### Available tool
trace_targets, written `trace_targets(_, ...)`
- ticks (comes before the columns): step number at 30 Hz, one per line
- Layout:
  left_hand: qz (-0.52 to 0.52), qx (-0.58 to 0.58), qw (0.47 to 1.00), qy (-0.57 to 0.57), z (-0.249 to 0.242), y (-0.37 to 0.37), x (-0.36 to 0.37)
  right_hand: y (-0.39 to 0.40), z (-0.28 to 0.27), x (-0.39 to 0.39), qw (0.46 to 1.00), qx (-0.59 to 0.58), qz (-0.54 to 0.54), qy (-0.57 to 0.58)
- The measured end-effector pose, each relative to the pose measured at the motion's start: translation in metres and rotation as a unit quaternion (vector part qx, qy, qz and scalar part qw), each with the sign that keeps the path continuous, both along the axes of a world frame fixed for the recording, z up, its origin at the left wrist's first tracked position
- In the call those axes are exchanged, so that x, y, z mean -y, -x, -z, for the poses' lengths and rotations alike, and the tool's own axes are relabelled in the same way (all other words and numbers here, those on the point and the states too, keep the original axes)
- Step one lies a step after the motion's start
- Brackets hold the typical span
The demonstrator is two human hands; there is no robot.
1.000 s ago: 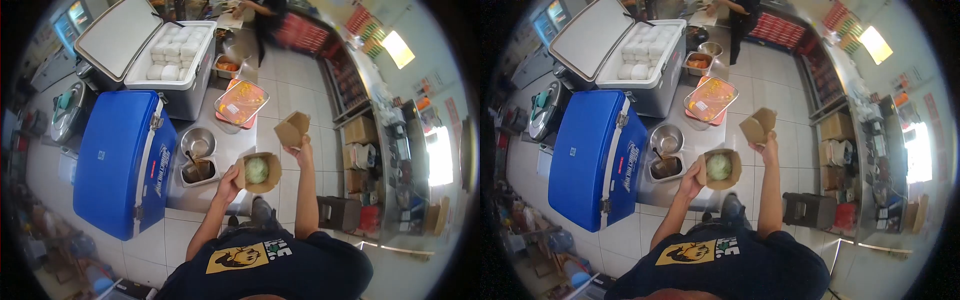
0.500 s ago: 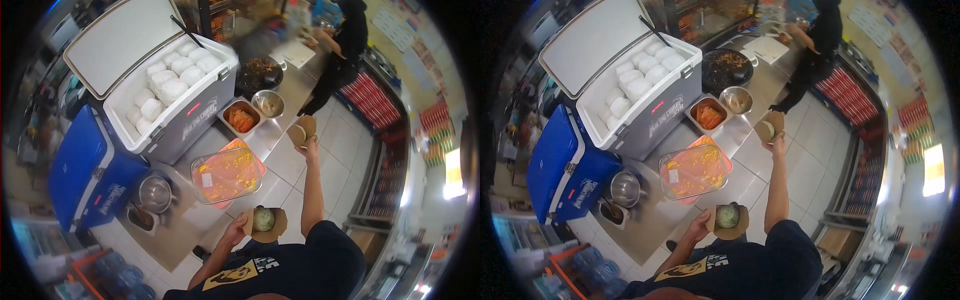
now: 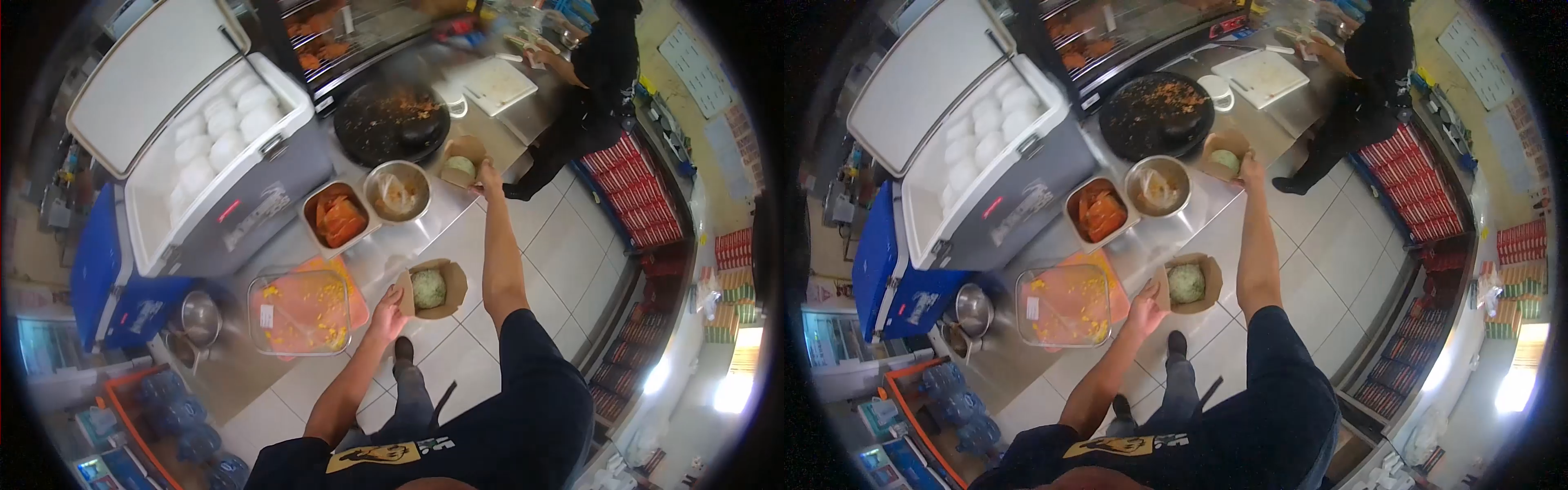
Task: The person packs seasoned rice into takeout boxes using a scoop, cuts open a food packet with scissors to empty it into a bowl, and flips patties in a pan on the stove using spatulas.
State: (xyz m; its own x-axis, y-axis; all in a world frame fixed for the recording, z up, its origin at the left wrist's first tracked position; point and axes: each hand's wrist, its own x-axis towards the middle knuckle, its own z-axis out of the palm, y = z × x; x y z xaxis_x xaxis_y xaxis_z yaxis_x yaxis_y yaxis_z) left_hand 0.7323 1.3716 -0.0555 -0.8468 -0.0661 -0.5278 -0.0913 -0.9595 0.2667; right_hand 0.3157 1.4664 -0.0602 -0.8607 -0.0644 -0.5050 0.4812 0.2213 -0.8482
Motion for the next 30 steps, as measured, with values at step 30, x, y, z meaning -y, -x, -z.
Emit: trace_targets(30,0.248,0.121,0.937,0.212,0.022,-0.038,-0.041,-0.096,-0.003,-0.019,0.996,-0.014,-0.021,0.083)
